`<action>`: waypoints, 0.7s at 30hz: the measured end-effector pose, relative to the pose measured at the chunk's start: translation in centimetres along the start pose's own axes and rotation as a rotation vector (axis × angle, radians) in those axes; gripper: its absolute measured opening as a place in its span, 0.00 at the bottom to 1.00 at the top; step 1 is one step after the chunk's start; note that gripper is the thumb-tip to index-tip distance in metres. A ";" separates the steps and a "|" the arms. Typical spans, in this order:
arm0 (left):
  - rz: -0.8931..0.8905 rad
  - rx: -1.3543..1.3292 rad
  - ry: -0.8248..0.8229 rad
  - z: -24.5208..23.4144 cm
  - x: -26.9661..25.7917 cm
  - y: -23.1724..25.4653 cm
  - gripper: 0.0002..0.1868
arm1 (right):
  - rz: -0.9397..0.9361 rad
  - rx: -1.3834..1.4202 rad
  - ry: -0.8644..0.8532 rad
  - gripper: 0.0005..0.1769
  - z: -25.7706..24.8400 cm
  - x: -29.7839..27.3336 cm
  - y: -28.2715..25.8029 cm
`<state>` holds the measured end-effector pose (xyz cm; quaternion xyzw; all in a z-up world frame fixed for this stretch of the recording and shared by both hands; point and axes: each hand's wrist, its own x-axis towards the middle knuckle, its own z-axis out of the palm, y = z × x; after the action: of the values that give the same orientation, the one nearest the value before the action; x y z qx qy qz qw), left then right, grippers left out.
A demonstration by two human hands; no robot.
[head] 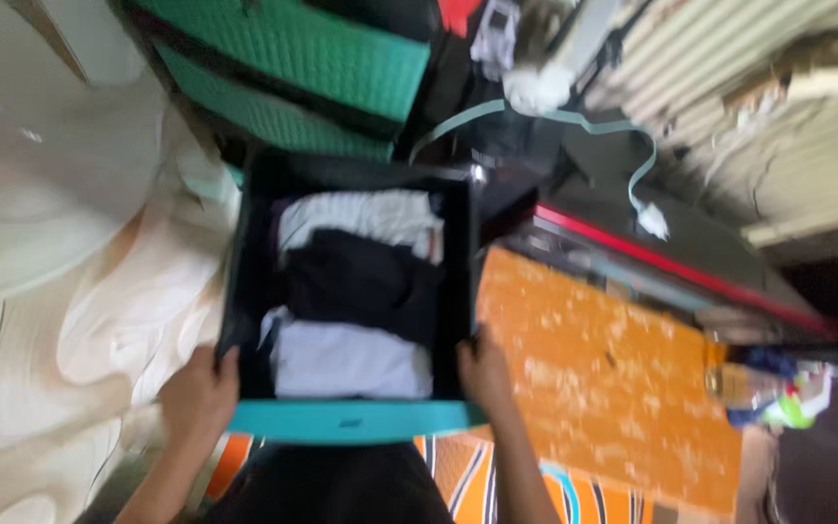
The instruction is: The person wipes the inside of a black drawer with a blue cloth, then places folded clothes into it and closes the drawer. They open a second drawer, remove clothes, and wipe the interior with a spray cleaner and cloth. The person repeats wiping motions on the drawer bottom throughout the clip.
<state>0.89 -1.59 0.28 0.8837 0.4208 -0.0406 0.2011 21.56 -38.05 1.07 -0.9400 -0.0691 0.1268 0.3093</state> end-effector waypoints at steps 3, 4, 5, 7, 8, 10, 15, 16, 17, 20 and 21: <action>0.129 -0.109 0.005 0.3 -1.8 2.3 0.20 | -0.031 -0.061 0.140 0.19 -3.3 -3.5 2.8; 0.190 -0.131 -0.005 0.4 -2.1 3.5 0.20 | -0.008 -0.062 0.189 0.20 -4.4 -4.0 3.4; 0.240 -0.150 -0.026 0.6 -3.1 4.4 0.20 | 0.020 -0.067 0.225 0.21 -5.5 -5.1 4.3; 0.422 -0.228 0.090 1.3 -3.9 6.7 0.20 | 0.069 -0.042 0.284 0.20 -7.3 -7.1 6.1; 0.507 -0.267 0.146 1.7 -4.4 7.8 0.20 | 0.090 -0.013 0.309 0.19 -8.1 -7.8 7.1; 0.474 -0.177 -0.029 2.8 -5.7 10.2 0.20 | 0.139 -0.023 0.338 0.18 -10.2 -9.7 9.3; 0.604 -0.203 -0.109 5.2 -8.0 15.8 0.19 | 0.159 -0.119 0.422 0.17 -14.3 -12.2 13.8; 0.610 -0.193 -0.115 5.8 -8.8 16.9 0.19 | 0.184 -0.132 0.421 0.18 -14.9 -12.5 14.7; 0.622 -0.181 -0.122 6.4 -9.2 18.3 0.19 | 0.213 -0.143 0.426 0.19 -15.6 -12.7 15.7; 0.599 -0.108 -0.198 8.7 -10.7 21.5 0.20 | 0.273 -0.131 0.423 0.21 -17.2 -12.9 19.7; 0.618 -0.122 -0.158 9.7 -11.7 22.3 0.19 | 0.281 -0.125 0.411 0.21 -17.9 -12.7 21.4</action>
<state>11.29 -26.49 1.37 0.9500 0.1175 -0.0209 0.2884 15.52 -67.88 4.65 -0.9637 0.1189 -0.0294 0.2372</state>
